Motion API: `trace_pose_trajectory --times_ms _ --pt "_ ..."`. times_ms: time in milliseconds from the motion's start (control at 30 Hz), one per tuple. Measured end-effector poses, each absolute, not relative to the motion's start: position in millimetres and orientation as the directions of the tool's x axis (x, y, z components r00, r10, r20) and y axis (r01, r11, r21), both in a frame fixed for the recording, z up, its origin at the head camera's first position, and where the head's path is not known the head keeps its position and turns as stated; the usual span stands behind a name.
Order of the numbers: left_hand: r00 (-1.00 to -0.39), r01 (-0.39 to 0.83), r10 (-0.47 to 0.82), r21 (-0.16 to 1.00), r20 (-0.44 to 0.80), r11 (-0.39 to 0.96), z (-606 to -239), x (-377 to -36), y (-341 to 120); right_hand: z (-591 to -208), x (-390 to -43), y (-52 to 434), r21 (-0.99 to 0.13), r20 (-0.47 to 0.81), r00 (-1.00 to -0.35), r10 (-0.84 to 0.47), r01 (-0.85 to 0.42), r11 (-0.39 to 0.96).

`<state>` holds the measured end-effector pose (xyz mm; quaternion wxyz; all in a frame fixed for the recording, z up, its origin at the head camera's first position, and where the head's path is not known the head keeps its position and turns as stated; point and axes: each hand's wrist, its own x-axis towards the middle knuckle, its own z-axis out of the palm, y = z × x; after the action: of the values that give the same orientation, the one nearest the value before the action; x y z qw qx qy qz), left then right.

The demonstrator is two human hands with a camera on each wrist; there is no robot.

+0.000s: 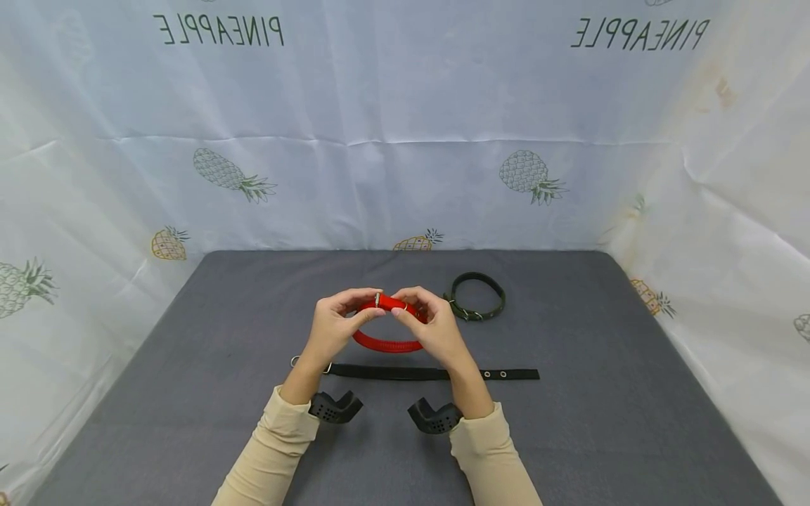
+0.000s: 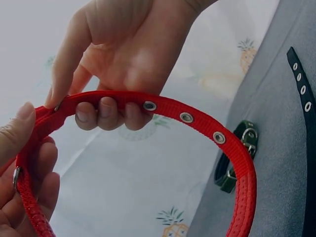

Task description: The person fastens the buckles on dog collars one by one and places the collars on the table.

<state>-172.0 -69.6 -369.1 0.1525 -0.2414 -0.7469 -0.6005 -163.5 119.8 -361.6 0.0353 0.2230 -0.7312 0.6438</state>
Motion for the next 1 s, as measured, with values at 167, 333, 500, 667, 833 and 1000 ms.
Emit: trace_pose_trajectory --times_ms 167,333,500,667,833,1000 --pt "-0.833 0.548 0.192 0.822 0.519 0.157 -369.8 -172.3 -69.7 -362.3 -164.1 120.9 -0.921 0.344 -0.891 -0.296 -0.382 0.079" --pt "-0.831 0.549 0.207 0.821 0.517 0.157 -371.5 -172.8 -69.5 -362.5 -164.5 121.1 -0.919 0.337 -0.892 -0.300 -0.381 0.100" --pt "-0.827 0.554 0.219 0.816 0.518 0.164 -373.6 -173.2 -68.4 -362.4 -164.4 120.7 -0.921 0.332 -0.894 -0.302 -0.376 0.100" --pt "-0.831 0.549 0.223 0.818 0.510 0.173 -373.3 -172.6 -66.8 -363.2 -164.7 119.9 -0.917 0.339 -0.889 -0.307 -0.385 0.102" --pt "-0.845 0.524 0.226 0.833 0.484 0.177 -372.0 -172.2 -65.4 -362.7 -164.0 119.5 -0.912 0.345 -0.888 -0.304 -0.394 0.115" --pt "-0.847 0.515 0.257 0.838 0.465 0.180 -369.7 -171.5 -67.0 -363.2 -165.3 120.4 -0.911 0.346 -0.892 -0.291 -0.394 0.122"
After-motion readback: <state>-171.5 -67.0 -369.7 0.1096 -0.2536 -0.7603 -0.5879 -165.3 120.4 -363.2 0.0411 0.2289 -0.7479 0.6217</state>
